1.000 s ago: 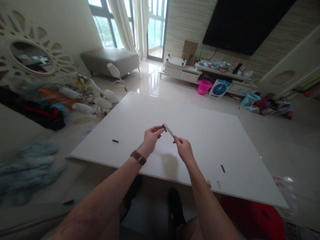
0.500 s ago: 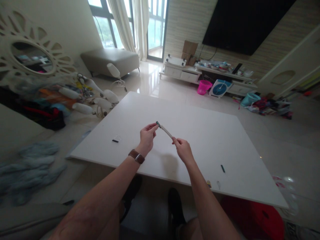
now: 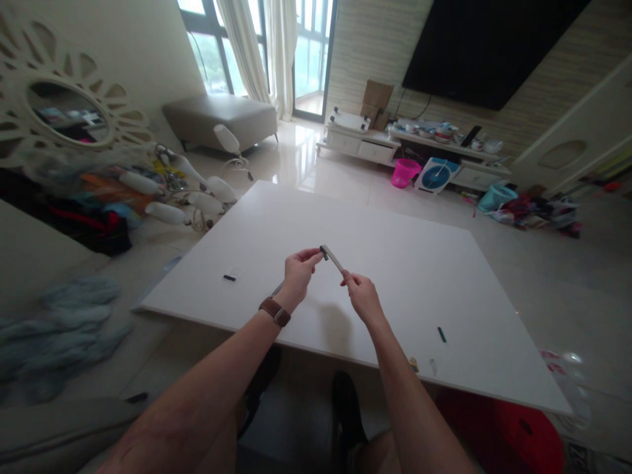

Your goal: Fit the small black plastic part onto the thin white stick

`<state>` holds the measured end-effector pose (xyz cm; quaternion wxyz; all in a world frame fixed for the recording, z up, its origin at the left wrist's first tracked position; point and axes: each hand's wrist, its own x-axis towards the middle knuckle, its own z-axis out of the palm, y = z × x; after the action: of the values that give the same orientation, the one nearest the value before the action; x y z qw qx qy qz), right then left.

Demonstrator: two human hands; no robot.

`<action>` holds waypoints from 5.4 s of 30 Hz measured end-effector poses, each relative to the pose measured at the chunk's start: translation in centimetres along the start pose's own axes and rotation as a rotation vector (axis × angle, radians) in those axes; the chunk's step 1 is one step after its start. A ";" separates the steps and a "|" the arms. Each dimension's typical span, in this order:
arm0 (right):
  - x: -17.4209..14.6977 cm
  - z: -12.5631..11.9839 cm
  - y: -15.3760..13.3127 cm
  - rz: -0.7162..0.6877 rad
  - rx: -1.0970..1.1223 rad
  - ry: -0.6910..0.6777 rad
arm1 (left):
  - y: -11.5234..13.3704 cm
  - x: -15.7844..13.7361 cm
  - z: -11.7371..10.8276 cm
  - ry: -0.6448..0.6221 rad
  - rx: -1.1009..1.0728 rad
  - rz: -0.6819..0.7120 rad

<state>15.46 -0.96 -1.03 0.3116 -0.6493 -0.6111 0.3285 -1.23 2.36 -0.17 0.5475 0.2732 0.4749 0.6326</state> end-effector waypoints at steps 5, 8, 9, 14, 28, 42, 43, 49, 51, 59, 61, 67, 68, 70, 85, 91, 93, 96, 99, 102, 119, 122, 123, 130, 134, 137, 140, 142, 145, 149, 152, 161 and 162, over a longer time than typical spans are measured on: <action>-0.2 -0.1 -0.7 -0.036 0.001 0.099 | -0.2 -0.4 0.3 -0.039 -0.012 -0.061; -0.4 -0.4 -1.0 -0.031 -0.008 0.157 | -0.1 -0.3 0.2 -0.005 -0.081 -0.096; -0.4 -0.5 -1.0 -0.022 -0.014 0.162 | 0.1 -0.2 0.2 0.010 -0.100 -0.097; -0.5 -0.5 -0.9 -0.005 -0.061 0.132 | 0.8 0.2 -0.3 0.050 -0.127 -0.066; -0.2 -0.1 -0.4 -0.026 -0.015 0.047 | 0.1 0.2 -0.2 0.015 -0.032 -0.019; -0.1 -0.3 -0.4 0.019 0.105 0.106 | 0.7 0.1 -0.4 0.040 -0.124 -0.114; -0.1 -0.3 -0.3 0.019 0.098 0.099 | 0.8 0.1 -0.4 0.043 -0.133 -0.110; -0.2 0.0 -0.3 0.018 0.078 0.054 | 0.7 0.1 -0.4 0.017 -0.136 -0.068; -0.2 0.0 -0.2 0.020 0.070 0.048 | 0.5 0.1 -0.3 0.009 -0.122 -0.049; 0.2 0.2 0.5 0.018 0.109 0.007 | 0.0 -0.2 0.0 -0.019 -0.031 -0.017; 0.3 0.2 0.6 0.018 0.109 0.005 | 0.0 -0.5 0.2 -0.035 -0.023 -0.026; 0.2 0.1 0.4 0.009 0.111 0.001 | 0.0 -0.8 0.3 -0.060 -0.032 -0.079; 0.2 0.1 0.4 0.008 0.113 -0.001 | 0.0 -0.8 0.3 -0.054 -0.044 -0.089; 0.1 0.2 0.4 0.010 0.114 -0.010 | 0.1 -0.6 0.2 -0.033 -0.072 -0.108; -0.2 -0.1 -0.3 0.003 0.070 0.104 | 1.1 0.7 -0.8 0.067 -0.142 0.006; -0.4 -0.1 -0.7 -0.001 0.118 0.117 | 0.9 0.5 -0.6 0.038 -0.102 -0.001; -0.4 0.0 -0.8 0.005 0.114 0.103 | 0.8 0.4 -0.6 0.034 -0.100 -0.002; -0.4 0.0 -0.7 0.009 0.105 0.092 | 0.8 0.4 -0.5 0.028 -0.099 -0.007; -0.3 0.1 -0.4 0.020 0.114 0.060 | 0.7 0.3 -0.5 0.024 -0.089 -0.016; -0.1 0.4 -0.1 0.031 0.143 0.016 | 0.6 0.3 -0.5 0.021 -0.074 -0.020; 0.3 0.5 0.5 0.016 0.150 -0.009 | 0.2 -0.1 -0.1 0.005 -0.031 -0.037; 0.3 0.6 0.5 0.027 0.150 -0.024 | 0.3 0.2 -0.3 0.035 -0.077 -0.016; 0.3 0.7 0.6 0.028 0.150 -0.028 | 0.4 0.3 -0.4 0.045 -0.091 -0.009; -0.1 0.4 0.2 0.007 0.104 0.014 | 1.0 0.6 -0.7 0.093 -0.120 0.026; -0.2 0.1 -0.2 0.001 0.164 0.100 | 1.1 0.4 -0.6 0.076 -0.109 0.023; -0.2 0.1 -0.3 0.009 0.191 0.089 | 1.1 0.3 -0.5 0.062 -0.098 0.012; -0.3 0.2 -0.3 -0.006 0.155 0.069 | 1.0 0.2 -0.4 0.050 -0.089 0.008; -0.3 0.2 -0.3 -0.009 0.128 0.063 | 0.9 0.2 -0.4 0.044 -0.089 0.007; -0.3 0.4 -0.2 0.000 0.122 0.030 | 0.6 0.2 -0.4 0.036 -0.086 -0.006; -0.1 0.7 0.2 0.013 0.143 -0.017 | 0.3 0.1 -0.2 0.031 -0.069 -0.016; 0.1 1.0 0.5 0.012 0.150 -0.017 | 0.2 -0.3 0.0 0.019 -0.054 -0.029; -0.1 1.0 -0.1 -0.019 0.174 0.038 | -0.8 -1.5 0.8 -0.020 -0.036 -0.071; -0.2 0.9 -0.2 -0.024 0.179 0.062 | -0.7 -1.4 0.8 -0.015 -0.050 -0.069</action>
<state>14.63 -1.11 -1.35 0.3913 -0.6214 -0.5768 0.3578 0.13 1.22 -0.26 0.5790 0.2479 0.4639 0.6229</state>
